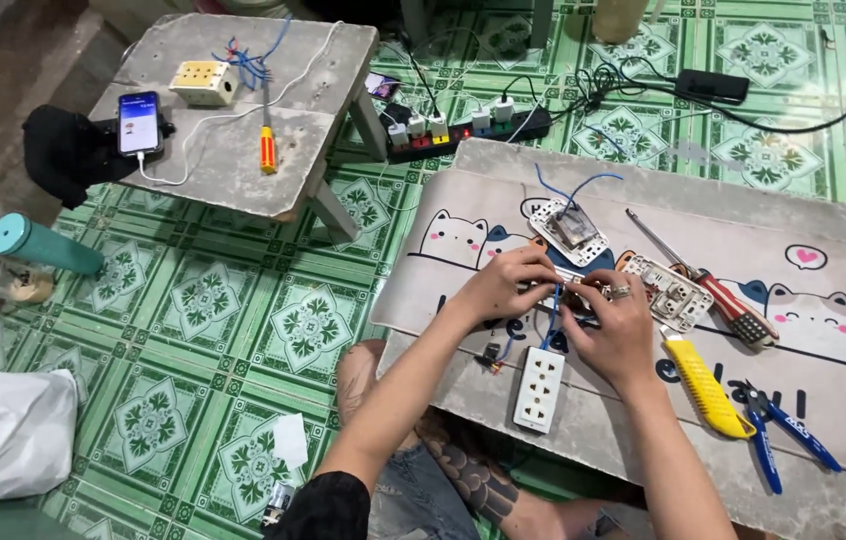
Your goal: Disassembling electrical outlet modules using a screwdriver and pliers on a work mat.
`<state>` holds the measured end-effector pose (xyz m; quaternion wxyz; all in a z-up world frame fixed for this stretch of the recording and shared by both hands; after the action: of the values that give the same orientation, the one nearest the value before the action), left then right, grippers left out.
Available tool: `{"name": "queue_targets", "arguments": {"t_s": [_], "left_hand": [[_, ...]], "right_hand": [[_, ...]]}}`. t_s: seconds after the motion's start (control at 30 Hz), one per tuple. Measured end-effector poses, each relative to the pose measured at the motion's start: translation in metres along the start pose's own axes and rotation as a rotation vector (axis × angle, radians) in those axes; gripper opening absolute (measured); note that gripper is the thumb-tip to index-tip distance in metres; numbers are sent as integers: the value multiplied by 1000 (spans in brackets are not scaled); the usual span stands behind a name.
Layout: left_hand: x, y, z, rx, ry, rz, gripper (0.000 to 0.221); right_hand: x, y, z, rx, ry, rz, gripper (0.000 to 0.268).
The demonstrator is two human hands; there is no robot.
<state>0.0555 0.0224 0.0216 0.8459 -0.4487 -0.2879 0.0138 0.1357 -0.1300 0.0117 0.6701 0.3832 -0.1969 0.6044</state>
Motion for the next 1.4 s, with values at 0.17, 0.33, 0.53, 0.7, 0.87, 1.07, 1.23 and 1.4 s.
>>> {"name": "queue_targets", "arguments": {"t_s": [0.17,0.33,0.53,0.7,0.87,1.07,1.23,1.4], "left_hand": [[-4,2,-3,66,-6,-35,7],[-2,-3,4,62,44,-8,12],[-3,10,-1,-33,91,31,10],[-7,20,-6,-63,63,42,7],[-6,23,-4,-134,48,41,13],[-1,19,1,-215,91,163,17],[-8,38,-4,-292,122,295,19],[-9,42,-8,-285,133,359,19]], "right_hand": [[8,9,6,23,34,-4,41],[-3,0,-7,-63,180,10,60],[1,3,-2,20,185,-43,54],[2,4,-1,25,176,-51,57],[-2,-6,-4,77,122,-38,54],[3,-2,2,107,68,-13,49],[8,6,5,105,35,37,48],[13,15,12,106,36,27,46]]}}
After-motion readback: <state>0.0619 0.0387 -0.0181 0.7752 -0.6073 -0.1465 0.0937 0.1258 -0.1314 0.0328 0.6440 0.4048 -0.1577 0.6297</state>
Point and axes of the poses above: each hand's wrist, its own x-axis towards the middle knuckle, its own z-axis out of the back of the hand, y = z × x, the point moved 7 cm from there along x, towards the middle knuckle, and after that the axes turned 8 degrees about z, right-handed, at the moved point
